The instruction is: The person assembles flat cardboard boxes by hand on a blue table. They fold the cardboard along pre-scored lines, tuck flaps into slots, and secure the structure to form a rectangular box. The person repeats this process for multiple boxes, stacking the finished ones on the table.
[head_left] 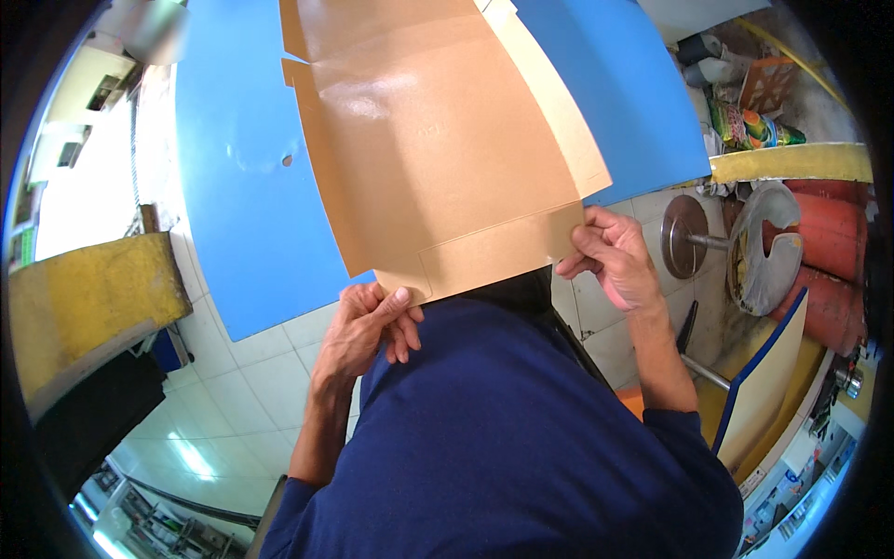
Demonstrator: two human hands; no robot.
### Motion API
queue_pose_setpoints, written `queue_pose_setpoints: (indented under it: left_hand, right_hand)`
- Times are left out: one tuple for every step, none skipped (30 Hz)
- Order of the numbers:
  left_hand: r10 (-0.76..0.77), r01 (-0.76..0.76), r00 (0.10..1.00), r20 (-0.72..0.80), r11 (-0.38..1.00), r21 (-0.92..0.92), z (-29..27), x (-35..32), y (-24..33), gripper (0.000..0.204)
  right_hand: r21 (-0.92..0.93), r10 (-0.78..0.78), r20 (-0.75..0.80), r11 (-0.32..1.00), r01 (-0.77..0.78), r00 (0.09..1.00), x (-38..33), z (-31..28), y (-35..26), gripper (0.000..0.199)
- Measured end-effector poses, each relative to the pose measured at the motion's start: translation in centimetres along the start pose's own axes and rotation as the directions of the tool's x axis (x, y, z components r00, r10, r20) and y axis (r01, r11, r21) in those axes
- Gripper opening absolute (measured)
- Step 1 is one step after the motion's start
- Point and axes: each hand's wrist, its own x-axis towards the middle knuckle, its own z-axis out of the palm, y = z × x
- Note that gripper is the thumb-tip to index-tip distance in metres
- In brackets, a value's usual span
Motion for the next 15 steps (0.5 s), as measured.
queue_pose_setpoints:
  left_hand:
    - [-0.021,0.023,0.999,0.044,0.999,-0.031,0.1,0.5,0.1,0.038]
    - [-0.041,0.047,0.995,0.09,0.997,-0.061,0.3,0.9,0.2,0.039]
    - [-0.053,0.058,0.987,0.15,0.998,-0.032,1.0,1.5,0.6,0.04]
    - [-0.069,0.07,0.974,0.216,0.998,0.003,2.0,2.1,1.1,0.041]
    - [-0.088,0.079,0.956,0.28,0.996,0.041,3.1,2.8,1.7,0.043]
    - [-0.098,0.038,0.929,0.358,0.985,0.17,4.0,3.4,2.3,0.043]
    - [-0.109,-0.022,0.896,0.431,0.958,0.287,5.0,4.0,3.4,0.043]
    - [-0.173,-0.094,0.898,0.404,0.822,0.561,5.9,3.7,5.2,0.033]
    - [0.023,-0.314,0.897,0.442,0.737,0.598,6.0,3.3,6.6,0.029]
    - [0.218,-0.504,0.851,0.478,0.599,0.622,5.9,2.9,7.6,0.025]
    - [0.399,-0.648,0.761,0.512,0.416,0.638,5.9,2.2,8.7,0.021]
    - [0.506,-0.697,0.709,0.491,0.398,0.596,6.3,1.2,10.5,0.015]
    - [0.587,-0.764,0.62,0.52,0.301,0.571,6.6,0.5,12.2,0.014]
    - [0.66,-0.814,0.522,0.54,0.195,0.548,6.8,-0.3,13.9,0.014]
    - [0.715,-0.852,0.414,0.563,0.087,0.516,6.9,-1.1,15.7,0.014]
  right_hand:
    - [0.096,-0.062,-0.005,0.993,0.062,0.998,0.2,0.0,-0.1,0.035]
    - [0.154,-0.144,0.169,0.981,0.118,0.975,0.2,-0.5,-0.3,0.054]
    - [0.155,-0.145,0.088,0.979,0.13,0.986,0.5,-0.1,-0.2,0.055]
    - [0.158,-0.149,-0.002,0.976,0.147,0.989,0.5,0.6,0.2,0.057]
    - [0.161,-0.151,-0.093,0.973,0.165,0.984,0.8,1.4,0.8,0.059]
    - [0.176,-0.128,-0.157,0.972,0.155,0.979,1.7,2.0,1.3,0.063]
    - [0.155,-0.219,-0.22,0.954,0.256,0.951,2.4,3.1,0.9,0.062]
    - [0.087,-0.265,-0.217,0.953,0.289,0.939,2.4,2.7,0.5,0.062]
    - [0.016,-0.314,-0.205,0.946,0.324,0.927,2.4,2.1,-0.2,0.061]
    - [-0.08,-0.29,-0.197,0.957,0.28,0.936,1.7,1.1,-1.7,0.059]
    - [-0.178,-0.268,-0.183,0.955,0.236,0.946,0.3,-0.3,-3.8,0.057]
    - [-0.277,-0.245,-0.179,0.942,0.19,0.953,-1.4,-1.4,-6.2,0.055]
    - [-0.401,-0.34,-0.284,0.891,0.211,0.896,-3.2,-1.6,-8.2,0.051]
    - [-0.52,-0.445,-0.363,0.826,0.218,0.819,-4.8,-2.0,-9.9,0.047]
    - [-0.562,-0.655,-0.343,0.717,0.412,0.673,-5.8,-3.2,-11.5,0.044]
